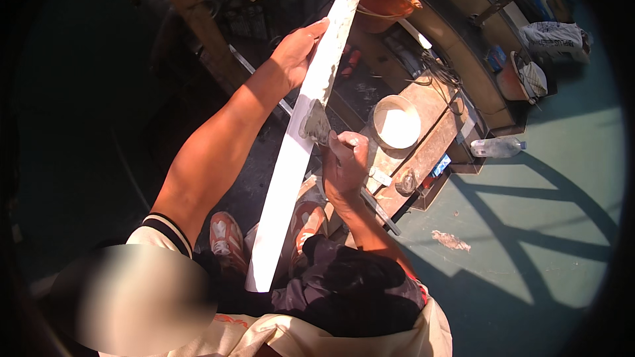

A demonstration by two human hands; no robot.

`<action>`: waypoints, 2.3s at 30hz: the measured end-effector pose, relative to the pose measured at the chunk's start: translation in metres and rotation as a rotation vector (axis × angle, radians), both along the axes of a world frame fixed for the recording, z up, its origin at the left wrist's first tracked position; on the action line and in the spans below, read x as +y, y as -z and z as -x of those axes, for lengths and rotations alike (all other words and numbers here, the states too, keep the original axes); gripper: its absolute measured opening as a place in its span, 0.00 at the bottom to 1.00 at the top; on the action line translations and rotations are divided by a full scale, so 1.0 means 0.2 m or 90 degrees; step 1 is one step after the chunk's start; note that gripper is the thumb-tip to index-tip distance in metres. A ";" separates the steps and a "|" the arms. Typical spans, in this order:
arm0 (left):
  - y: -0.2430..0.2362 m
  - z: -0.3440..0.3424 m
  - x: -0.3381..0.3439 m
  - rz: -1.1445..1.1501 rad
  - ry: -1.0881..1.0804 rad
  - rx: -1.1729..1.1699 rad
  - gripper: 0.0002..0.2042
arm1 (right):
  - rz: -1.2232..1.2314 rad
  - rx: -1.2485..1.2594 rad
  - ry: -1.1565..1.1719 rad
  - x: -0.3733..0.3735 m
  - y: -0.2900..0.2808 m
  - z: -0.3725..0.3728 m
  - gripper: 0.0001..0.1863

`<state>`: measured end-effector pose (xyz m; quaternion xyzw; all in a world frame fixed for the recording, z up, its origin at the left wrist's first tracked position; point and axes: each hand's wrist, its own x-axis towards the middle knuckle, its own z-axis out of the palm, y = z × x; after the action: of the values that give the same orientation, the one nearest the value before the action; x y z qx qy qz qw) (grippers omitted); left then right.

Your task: The person mixes a white paste in a bowl, then uses a trowel to apply the paste onto a long white strip. The person also puts on shoes during the process.

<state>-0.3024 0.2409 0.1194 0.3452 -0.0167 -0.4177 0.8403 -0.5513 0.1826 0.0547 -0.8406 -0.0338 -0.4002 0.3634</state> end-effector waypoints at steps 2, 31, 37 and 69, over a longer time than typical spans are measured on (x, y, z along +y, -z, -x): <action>-0.01 -0.01 0.01 -0.065 -0.023 -0.019 0.20 | 0.029 0.011 0.014 0.03 0.00 0.08 0.25; 0.09 0.09 0.09 0.031 0.028 -0.014 0.18 | 0.251 -0.022 0.064 -0.43 -0.12 -0.27 0.30; 0.11 0.09 0.07 0.024 0.019 0.000 0.17 | 0.180 -0.021 0.021 -0.34 -0.11 -0.26 0.26; 0.20 0.13 0.28 -0.195 0.005 -0.161 0.26 | 0.889 0.885 -0.016 -1.26 0.22 -0.44 0.11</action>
<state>-0.3275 0.2973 0.0800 0.5186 -0.0593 -0.3719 0.7676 -0.4640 -0.0700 0.0110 -0.9139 -0.0505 0.2973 -0.2716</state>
